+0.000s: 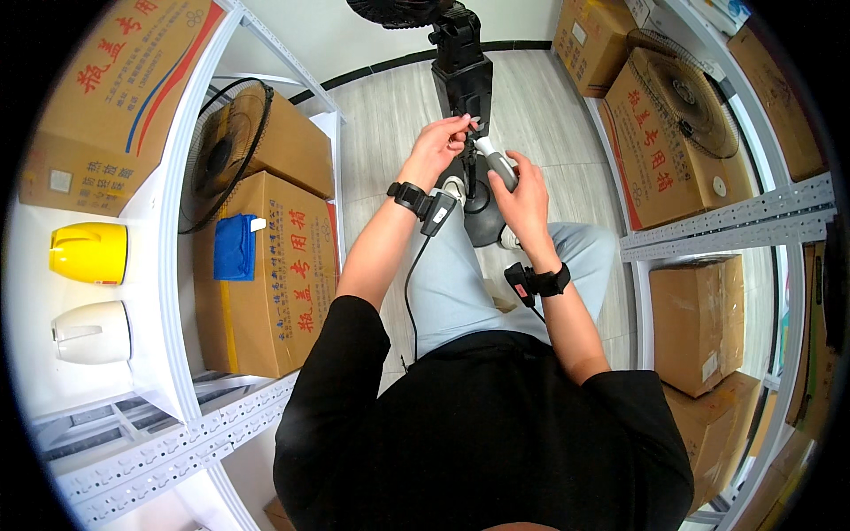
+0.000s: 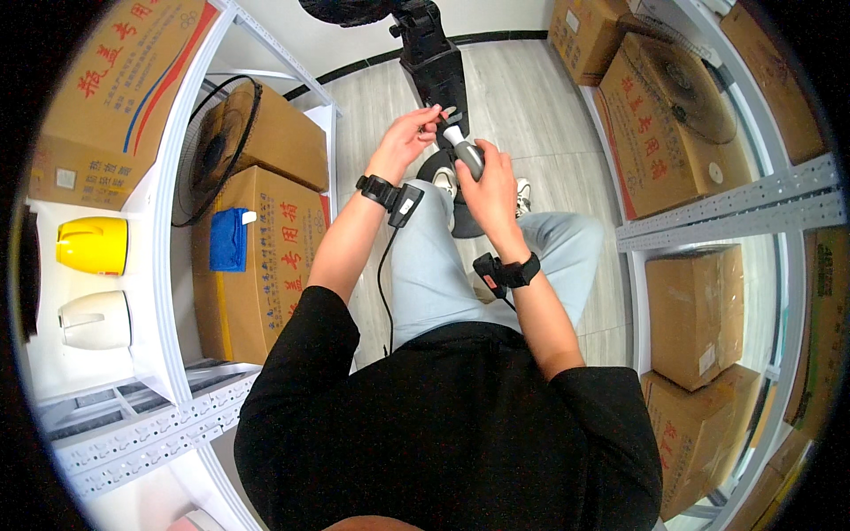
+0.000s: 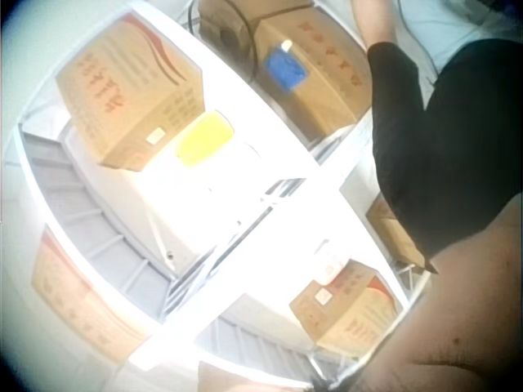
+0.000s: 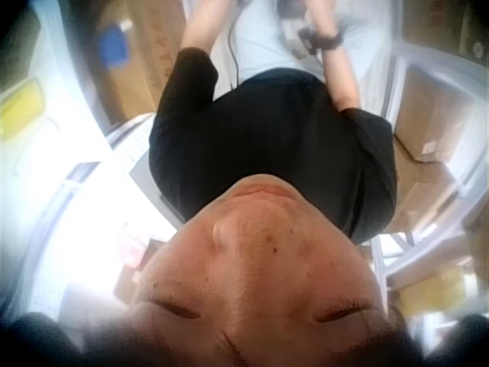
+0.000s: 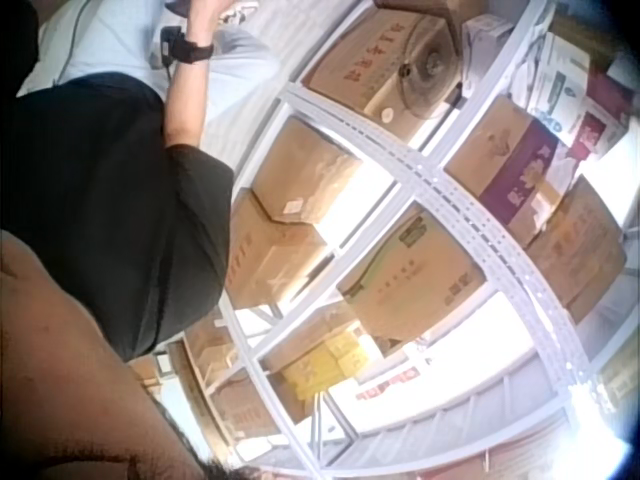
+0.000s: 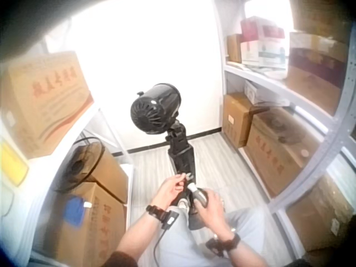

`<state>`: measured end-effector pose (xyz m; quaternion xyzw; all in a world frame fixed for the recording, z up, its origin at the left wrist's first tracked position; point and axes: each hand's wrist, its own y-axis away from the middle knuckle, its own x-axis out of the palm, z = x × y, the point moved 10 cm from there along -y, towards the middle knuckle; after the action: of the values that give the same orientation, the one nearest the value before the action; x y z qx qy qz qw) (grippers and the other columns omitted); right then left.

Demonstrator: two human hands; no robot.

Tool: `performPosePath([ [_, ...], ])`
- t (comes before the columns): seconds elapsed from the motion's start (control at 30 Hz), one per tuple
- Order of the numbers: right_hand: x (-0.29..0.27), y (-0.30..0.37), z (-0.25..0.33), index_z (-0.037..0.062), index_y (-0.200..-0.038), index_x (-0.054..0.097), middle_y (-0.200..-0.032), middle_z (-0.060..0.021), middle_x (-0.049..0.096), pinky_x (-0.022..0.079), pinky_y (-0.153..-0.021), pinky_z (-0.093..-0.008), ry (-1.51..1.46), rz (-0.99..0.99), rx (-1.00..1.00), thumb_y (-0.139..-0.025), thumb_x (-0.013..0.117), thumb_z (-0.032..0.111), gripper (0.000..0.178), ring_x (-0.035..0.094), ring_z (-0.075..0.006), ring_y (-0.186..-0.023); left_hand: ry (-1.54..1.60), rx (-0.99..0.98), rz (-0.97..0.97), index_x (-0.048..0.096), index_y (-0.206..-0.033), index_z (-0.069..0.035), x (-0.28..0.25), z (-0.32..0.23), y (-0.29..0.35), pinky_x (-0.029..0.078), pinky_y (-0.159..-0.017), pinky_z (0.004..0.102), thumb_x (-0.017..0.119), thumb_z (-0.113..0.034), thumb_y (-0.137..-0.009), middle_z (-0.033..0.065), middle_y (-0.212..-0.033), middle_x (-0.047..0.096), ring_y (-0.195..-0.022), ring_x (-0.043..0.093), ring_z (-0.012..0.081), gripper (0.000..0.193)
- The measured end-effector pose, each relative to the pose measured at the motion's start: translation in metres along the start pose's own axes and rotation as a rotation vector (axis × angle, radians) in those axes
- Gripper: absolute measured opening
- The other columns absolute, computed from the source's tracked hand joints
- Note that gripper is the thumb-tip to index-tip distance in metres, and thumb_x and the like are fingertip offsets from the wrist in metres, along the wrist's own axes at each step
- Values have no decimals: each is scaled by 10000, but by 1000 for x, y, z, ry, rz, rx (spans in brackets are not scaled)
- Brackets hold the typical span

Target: The person assembles a standing fan by attaching the motor housing to the base and securing it with a screwdriver. They then adjust the fan head and tighten the connection.

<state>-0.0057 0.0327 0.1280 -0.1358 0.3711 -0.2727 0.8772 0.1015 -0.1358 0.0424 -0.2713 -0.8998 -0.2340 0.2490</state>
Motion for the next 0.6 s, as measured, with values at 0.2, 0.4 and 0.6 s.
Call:
performPosePath([
  [0.2, 53, 18, -47, 23, -1154, 554, -822, -147, 636, 492, -624, -363, -1052, 385, 798, -854, 641, 308, 423, 623, -263, -716, 75, 10, 2, 607, -983, 18, 9, 1, 4, 321, -454, 150, 608, -131, -913, 79, -892, 627, -612, 455, 33, 165],
  [0.4, -7, 0, 7, 36, -1173, 528, -821, -195, 644, 495, -677, -413, -59, -31, -25, -878, 606, 320, 417, 609, -365, -721, 64, 22, -15, 603, -990, 28, 3, 1, 3, 345, -469, 172, 596, -112, -905, 101, -873, 648, -608, 482, 52, 163],
  [0.6, 59, 15, -46, 10, -1166, 544, -790, -62, 654, 421, -473, -223, -1196, 464, 825, -912, 590, 378, 449, 594, -128, -576, 252, -14, -96, 566, -1014, 51, -14, 6, -1, 437, -548, 228, 536, -125, -919, 131, -888, 639, -655, 548, 141, 202],
])
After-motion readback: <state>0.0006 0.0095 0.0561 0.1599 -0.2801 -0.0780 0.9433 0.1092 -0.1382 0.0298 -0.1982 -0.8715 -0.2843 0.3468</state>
